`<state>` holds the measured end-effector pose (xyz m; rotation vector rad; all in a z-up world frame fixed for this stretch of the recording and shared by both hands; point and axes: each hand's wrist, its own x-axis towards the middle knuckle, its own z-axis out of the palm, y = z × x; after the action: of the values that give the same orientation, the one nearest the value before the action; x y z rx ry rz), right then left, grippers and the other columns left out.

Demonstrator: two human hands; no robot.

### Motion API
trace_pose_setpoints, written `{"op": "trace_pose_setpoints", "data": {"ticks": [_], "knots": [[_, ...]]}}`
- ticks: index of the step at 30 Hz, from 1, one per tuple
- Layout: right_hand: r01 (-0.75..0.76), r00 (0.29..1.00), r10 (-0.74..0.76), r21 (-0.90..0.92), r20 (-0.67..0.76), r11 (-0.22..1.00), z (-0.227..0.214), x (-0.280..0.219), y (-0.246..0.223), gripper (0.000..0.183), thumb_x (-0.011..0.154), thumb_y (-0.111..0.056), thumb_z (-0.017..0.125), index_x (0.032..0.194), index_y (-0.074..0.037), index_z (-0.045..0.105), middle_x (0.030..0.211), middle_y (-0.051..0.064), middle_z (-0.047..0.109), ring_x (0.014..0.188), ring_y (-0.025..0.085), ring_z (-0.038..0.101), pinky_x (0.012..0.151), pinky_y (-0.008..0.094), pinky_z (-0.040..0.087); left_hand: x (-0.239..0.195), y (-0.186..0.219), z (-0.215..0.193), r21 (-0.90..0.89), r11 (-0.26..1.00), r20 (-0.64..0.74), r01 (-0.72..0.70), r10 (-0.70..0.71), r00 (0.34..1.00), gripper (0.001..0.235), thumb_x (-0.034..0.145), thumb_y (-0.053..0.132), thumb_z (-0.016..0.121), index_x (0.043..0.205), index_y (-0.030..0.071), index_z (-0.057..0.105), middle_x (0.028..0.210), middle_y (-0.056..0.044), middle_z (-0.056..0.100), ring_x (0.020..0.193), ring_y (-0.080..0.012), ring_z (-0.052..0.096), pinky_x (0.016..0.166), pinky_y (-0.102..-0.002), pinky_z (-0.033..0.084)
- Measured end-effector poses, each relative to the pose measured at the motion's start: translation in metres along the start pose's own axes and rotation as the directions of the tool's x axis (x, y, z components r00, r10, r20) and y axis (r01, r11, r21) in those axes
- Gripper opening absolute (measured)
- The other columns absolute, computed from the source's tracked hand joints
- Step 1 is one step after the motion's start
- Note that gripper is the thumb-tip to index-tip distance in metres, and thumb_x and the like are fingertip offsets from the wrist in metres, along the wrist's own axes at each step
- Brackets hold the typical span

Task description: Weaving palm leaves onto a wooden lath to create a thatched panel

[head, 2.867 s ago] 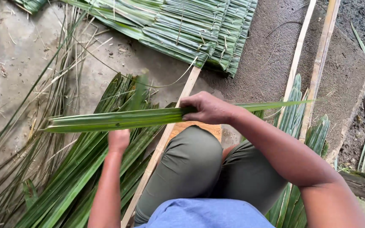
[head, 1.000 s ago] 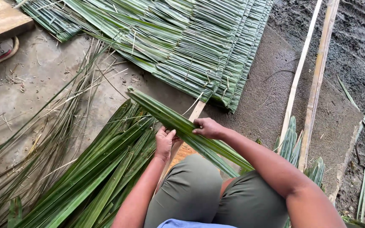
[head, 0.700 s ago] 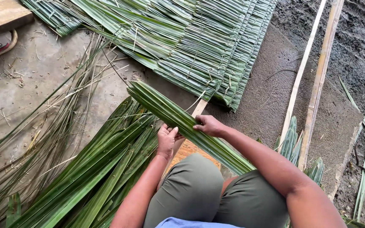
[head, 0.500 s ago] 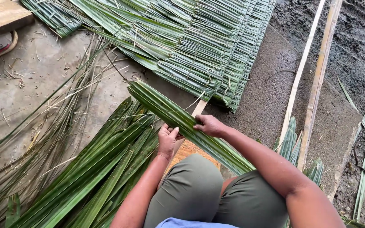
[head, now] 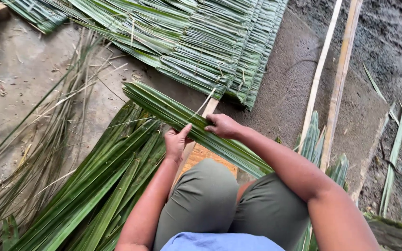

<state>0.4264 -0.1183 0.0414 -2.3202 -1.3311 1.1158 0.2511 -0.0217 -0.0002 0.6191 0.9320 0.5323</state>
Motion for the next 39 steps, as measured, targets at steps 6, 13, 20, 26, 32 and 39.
{"op": "trace_pose_setpoints", "data": {"ticks": [6,13,20,26,32,39], "knots": [[0.01,1.0,-0.009,0.076,-0.014,0.997,0.011,0.008,0.016,0.03,0.089,-0.035,0.073,0.112,-0.016,0.067,0.103,0.018,0.075,0.105,0.046,0.068,0.087,0.06,0.055,-0.001,0.005,0.004,0.023,0.999,-0.029,0.026,-0.025,0.999,0.018,0.081,0.014,0.089,0.09,0.006,0.076,0.08,-0.014,0.077,0.067,-0.024,0.077,0.06,-0.045,0.066],[0.001,1.0,-0.001,0.135,0.001,0.991,0.011,0.008,0.014,0.027,0.087,-0.033,0.076,0.108,-0.016,0.071,0.1,0.016,0.076,0.103,0.042,0.07,0.086,0.055,0.056,-0.004,0.006,0.006,0.033,0.999,-0.043,0.018,-0.016,0.999,0.02,0.081,0.015,0.09,0.091,0.006,0.076,0.081,-0.011,0.076,0.069,-0.0221,0.077,0.062,-0.043,0.066],[-0.014,1.0,0.011,0.141,0.021,0.99,0.01,0.007,0.011,0.025,0.087,-0.032,0.076,0.104,-0.014,0.072,0.095,0.017,0.076,0.099,0.042,0.071,0.082,0.053,0.055,-0.004,0.01,0.011,0.047,0.999,-0.04,0.013,-0.011,0.999,0.021,0.079,0.016,0.092,0.09,0.006,0.076,0.081,-0.011,0.076,0.07,-0.021,0.076,0.064,-0.041,0.066],[-0.003,1.0,0.001,0.131,0.018,0.991,0.012,0.011,0.016,0.025,0.086,-0.034,0.077,0.101,-0.015,0.072,0.091,0.016,0.076,0.096,0.041,0.071,0.08,0.052,0.055,-0.006,0.009,0.01,0.054,0.999,-0.06,0.003,0.001,0.998,0.024,0.076,0.018,0.094,0.088,0.006,0.077,0.078,-0.009,0.076,0.068,-0.0189,0.075,0.063,-0.039,0.065],[0.015,1.0,-0.018,0.117,0.021,0.993,0.006,0.005,0.008,0.025,0.086,-0.033,0.077,0.098,-0.012,0.071,0.089,0.018,0.075,0.094,0.043,0.071,0.078,0.053,0.054,-0.01,0.014,0.012,0.056,0.998,-0.078,-0.003,0.007,0.997,0.025,0.075,0.018,0.094,0.086,0.005,0.076,0.076,-0.009,0.075,0.065,-0.018,0.075,0.061,-0.037,0.065],[-0.022,0.999,0.018,0.102,0.036,0.995,0.013,0.011,0.014,0.026,0.085,-0.039,0.078,0.099,-0.018,0.073,0.091,0.011,0.077,0.097,0.038,0.072,0.082,0.05,0.056,0.004,-0.001,0.006,0.036,0.999,-0.117,-0.022,0.026,0.993,0.023,0.074,0.014,0.095,0.085,0.004,0.077,0.075,-0.011,0.076,0.065,-0.0191,0.075,0.061,-0.039,0.065]]}}
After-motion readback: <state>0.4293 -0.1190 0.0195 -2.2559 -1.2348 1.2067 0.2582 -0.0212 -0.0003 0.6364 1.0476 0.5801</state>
